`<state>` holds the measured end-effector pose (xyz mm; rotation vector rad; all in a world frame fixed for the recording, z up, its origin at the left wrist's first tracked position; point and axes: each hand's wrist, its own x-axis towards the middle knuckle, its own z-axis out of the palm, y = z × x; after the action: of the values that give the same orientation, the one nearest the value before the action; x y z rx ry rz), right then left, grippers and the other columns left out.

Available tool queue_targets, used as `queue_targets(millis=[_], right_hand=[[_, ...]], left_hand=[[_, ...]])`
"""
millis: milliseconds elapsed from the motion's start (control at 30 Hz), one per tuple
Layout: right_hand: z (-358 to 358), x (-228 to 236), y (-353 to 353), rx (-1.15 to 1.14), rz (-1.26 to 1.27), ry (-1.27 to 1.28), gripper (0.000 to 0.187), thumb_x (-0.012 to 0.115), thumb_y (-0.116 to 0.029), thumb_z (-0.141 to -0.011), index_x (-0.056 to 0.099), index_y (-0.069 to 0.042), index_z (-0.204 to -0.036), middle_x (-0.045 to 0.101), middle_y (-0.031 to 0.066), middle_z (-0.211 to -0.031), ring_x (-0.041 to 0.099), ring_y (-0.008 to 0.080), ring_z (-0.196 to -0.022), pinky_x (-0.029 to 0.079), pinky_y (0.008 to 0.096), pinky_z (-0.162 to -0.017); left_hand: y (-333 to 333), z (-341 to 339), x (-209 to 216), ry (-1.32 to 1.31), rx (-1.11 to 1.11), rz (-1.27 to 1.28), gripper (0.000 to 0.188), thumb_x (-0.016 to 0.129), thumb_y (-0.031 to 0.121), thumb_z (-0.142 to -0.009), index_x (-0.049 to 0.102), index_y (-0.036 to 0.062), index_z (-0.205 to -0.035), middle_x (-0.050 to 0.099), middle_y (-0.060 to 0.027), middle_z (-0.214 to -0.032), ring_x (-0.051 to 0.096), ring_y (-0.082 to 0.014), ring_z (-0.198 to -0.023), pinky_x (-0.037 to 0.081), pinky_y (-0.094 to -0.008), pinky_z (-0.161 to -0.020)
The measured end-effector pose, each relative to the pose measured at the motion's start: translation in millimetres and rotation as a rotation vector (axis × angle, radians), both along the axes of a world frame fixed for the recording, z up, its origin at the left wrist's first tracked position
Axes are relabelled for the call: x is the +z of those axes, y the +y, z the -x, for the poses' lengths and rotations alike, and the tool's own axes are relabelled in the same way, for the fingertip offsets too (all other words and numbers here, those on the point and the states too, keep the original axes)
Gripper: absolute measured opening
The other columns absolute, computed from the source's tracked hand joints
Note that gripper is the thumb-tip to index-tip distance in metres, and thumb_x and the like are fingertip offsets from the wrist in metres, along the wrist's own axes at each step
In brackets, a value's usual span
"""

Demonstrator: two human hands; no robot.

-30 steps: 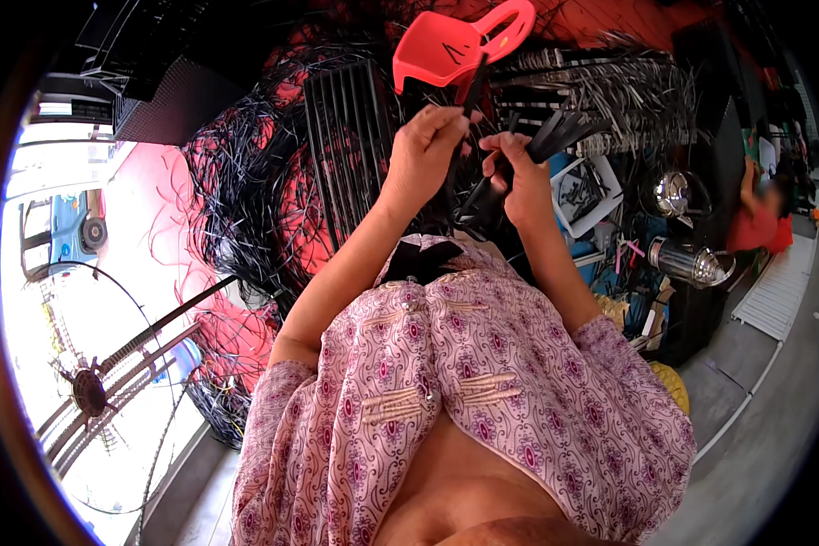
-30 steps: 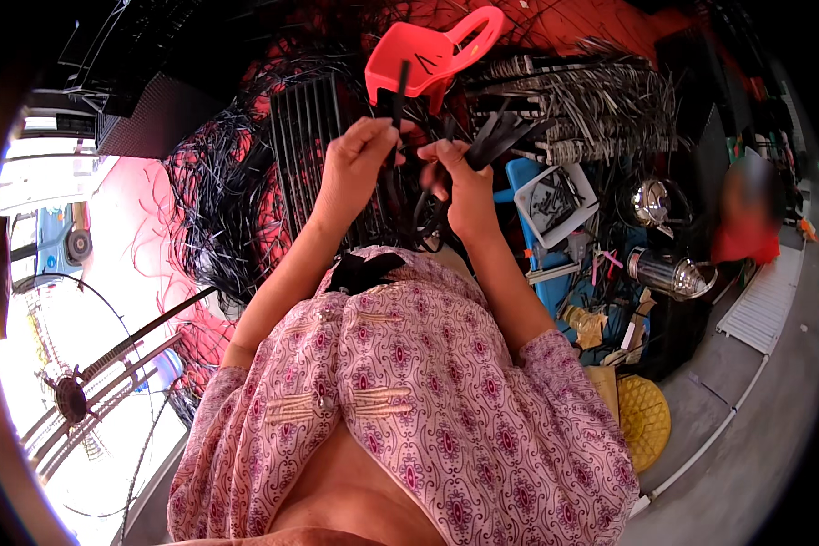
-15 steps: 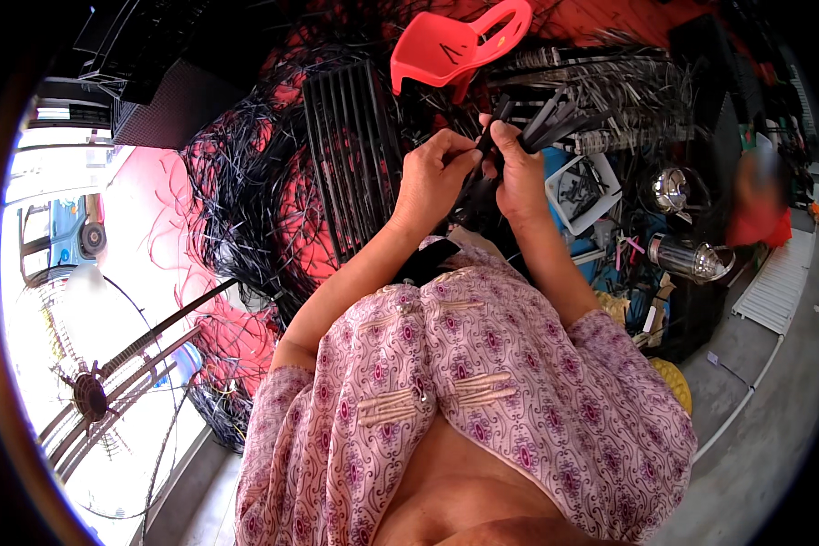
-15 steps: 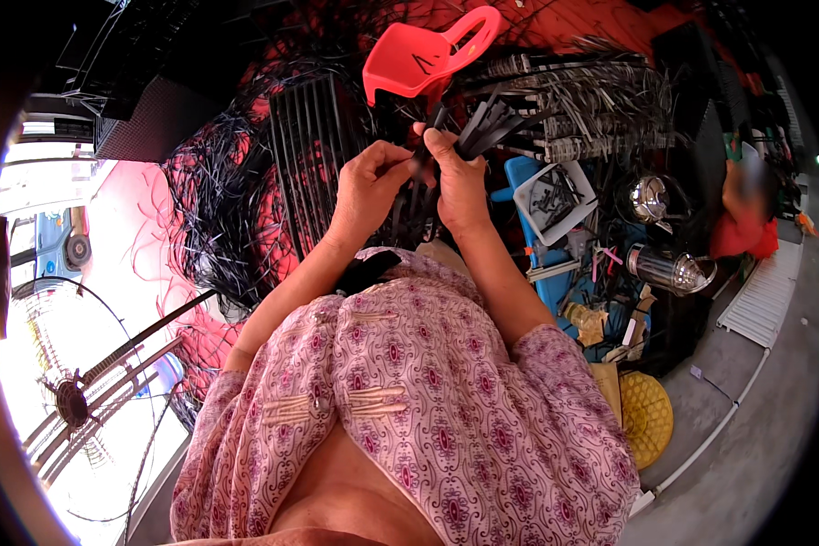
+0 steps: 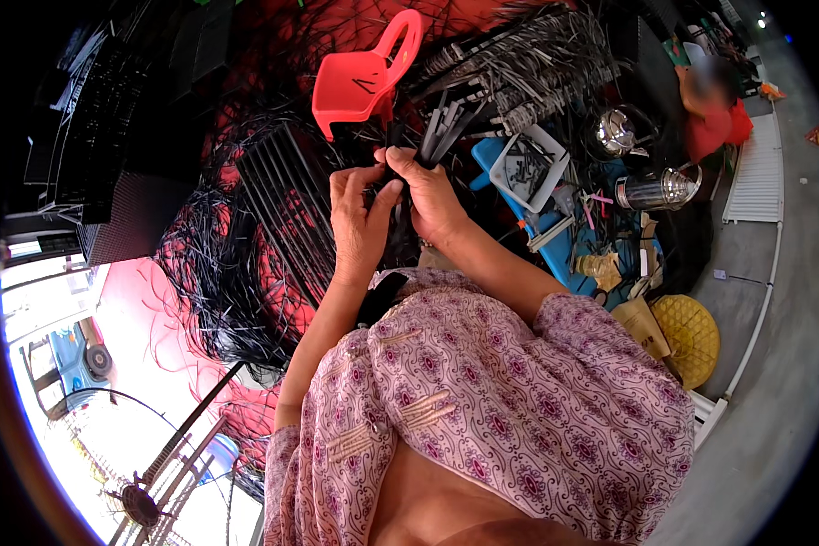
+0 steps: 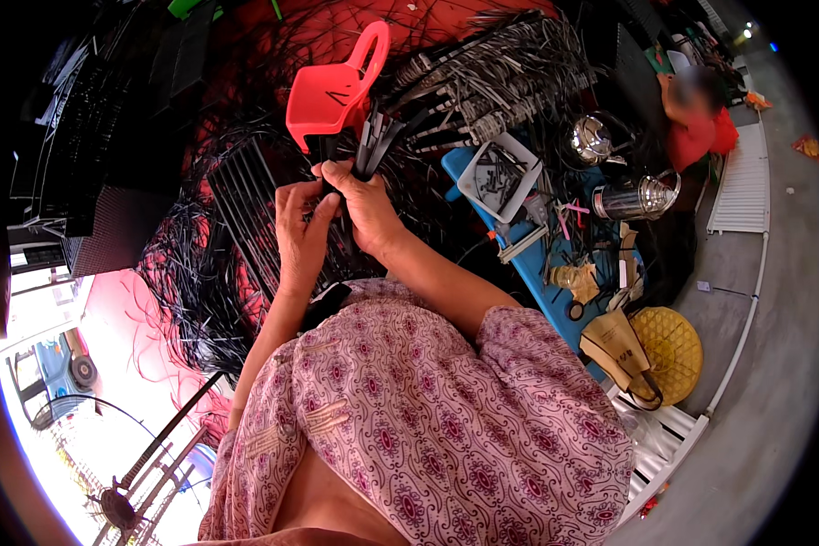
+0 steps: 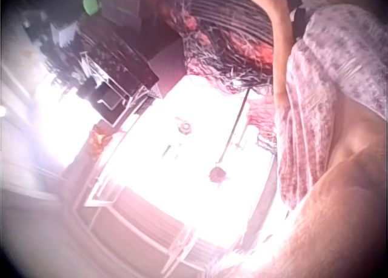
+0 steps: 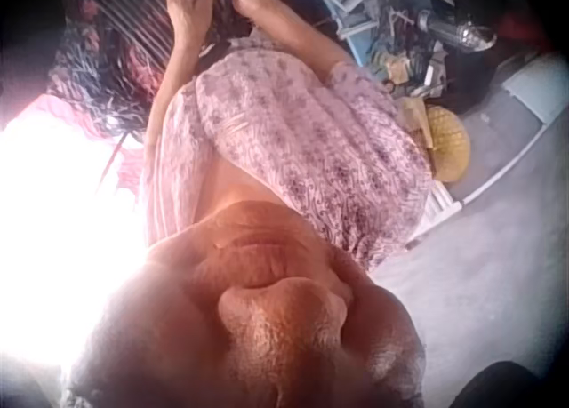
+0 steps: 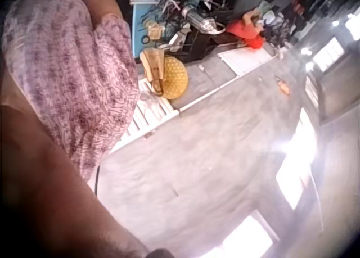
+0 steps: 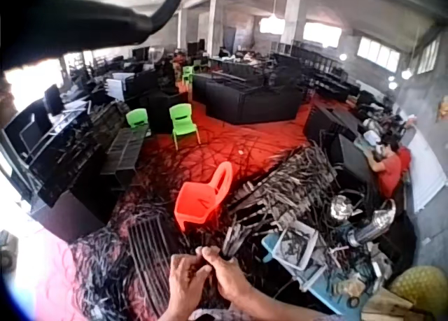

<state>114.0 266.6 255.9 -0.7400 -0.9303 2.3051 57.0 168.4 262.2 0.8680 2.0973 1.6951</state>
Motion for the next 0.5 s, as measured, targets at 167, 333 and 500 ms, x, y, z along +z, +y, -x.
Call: queue_targets(millis=[167, 333, 500], right_hand=[[-12.0, -5.4, 7.1, 0.044, 0.067, 0.016, 0.014, 0.067, -0.018, -0.089, 0.068, -0.005, -0.096, 0.068, 0.0083, -0.108, 0.059, 0.0159, -0.105, 0.044, 0.0319, -0.095], [-20.9, -13.8, 10.7, 0.075, 0.052, -0.013, 0.02, 0.068, -0.019, -0.089, 0.068, -0.003, -0.102, 0.067, 0.0092, -0.109, 0.059, 0.0162, -0.107, 0.043, 0.032, -0.097], [-23.0, -13.1, 12.3, -0.009, 0.097, -0.053, 0.018, 0.067, -0.023, -0.09, 0.069, -0.005, -0.092, 0.069, 0.0035, -0.096, 0.06, 0.0139, -0.097, 0.042, 0.0319, -0.094]], left_hand=[[7.3, 0.8, -19.2, 0.186, -0.114, 0.033, 0.032, 0.071, 0.017, -0.085, 0.063, -0.0019, -0.109, 0.051, -0.0091, -0.106, 0.054, -0.0181, -0.093, 0.047, -0.03, -0.078], [14.6, -9.5, -28.3, -0.188, -0.098, 0.048, 0.03, 0.07, 0.017, -0.085, 0.063, -0.0007, -0.109, 0.049, -0.0079, -0.105, 0.05, -0.0146, -0.091, 0.043, -0.0248, -0.075], [32.4, -25.2, -42.1, -0.109, -0.06, 0.089, 0.027, 0.058, 0.018, -0.094, 0.059, -0.002, -0.112, 0.047, -0.0154, -0.11, 0.052, -0.0262, -0.098, 0.044, -0.0336, -0.083]])
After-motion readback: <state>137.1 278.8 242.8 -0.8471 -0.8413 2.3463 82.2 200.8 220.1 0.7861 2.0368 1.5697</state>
